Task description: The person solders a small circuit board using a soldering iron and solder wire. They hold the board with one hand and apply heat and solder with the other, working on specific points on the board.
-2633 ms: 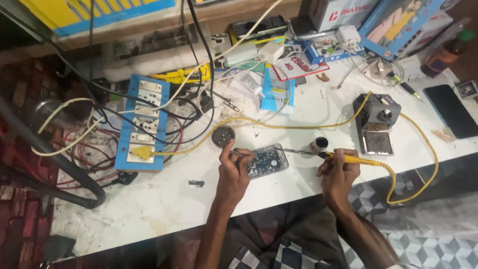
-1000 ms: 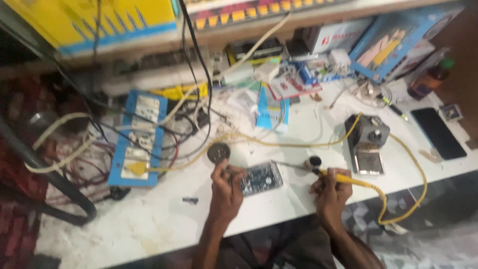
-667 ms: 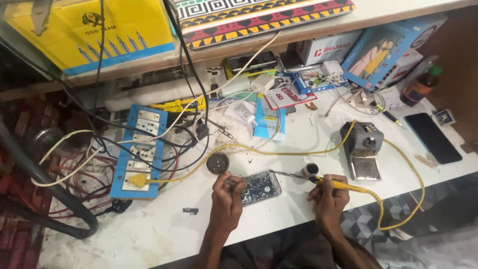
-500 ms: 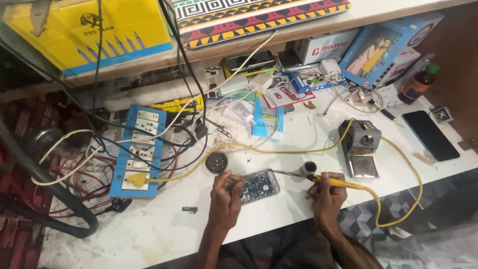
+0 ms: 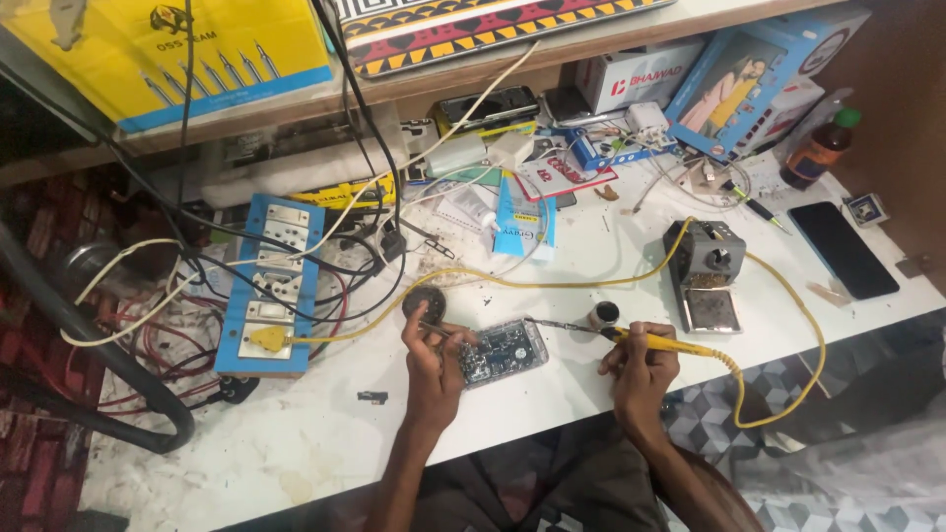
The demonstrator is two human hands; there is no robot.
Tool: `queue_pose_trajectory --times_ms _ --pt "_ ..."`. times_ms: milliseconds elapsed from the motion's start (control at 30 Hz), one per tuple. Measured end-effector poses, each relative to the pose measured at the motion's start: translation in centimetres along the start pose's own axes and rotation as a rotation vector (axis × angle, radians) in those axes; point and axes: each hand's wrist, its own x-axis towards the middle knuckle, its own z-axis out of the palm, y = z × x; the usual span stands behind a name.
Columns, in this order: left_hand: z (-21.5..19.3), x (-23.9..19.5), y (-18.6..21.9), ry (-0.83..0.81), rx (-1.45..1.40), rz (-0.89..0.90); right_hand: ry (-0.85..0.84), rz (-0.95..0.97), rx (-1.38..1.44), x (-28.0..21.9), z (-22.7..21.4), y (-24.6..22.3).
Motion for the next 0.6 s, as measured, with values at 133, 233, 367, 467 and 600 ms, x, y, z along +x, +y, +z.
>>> queue_pose_trajectory --times_ms 133,233,367,467,600 --pt "0.1 0.2 -0.3 0.018 0.002 0.012 -0.009 -0.009 -0.003 0.2 -0.1 0.4" --pt "-0.1 -0.4 -0.6 0.034 0.032 -0.014 -0.018 -0.007 -0.002 -0.3 -0.5 0.8" --pt "-0.1 -0.7 -0.9 0.027 -0.044 -0.017 -0.039 -0.029 0.015 0.1 -0.2 0.7" --pt "0.1 -0.2 -1.0 0.035 -0.071 -0.034 0.013 0.033 -0.022 0.1 0.0 0.4" --pt "-0.2 -0.4 -1.0 0.016 -0.018 0.011 -0.026 -0.024 -0.005 0.0 -0.4 0.7"
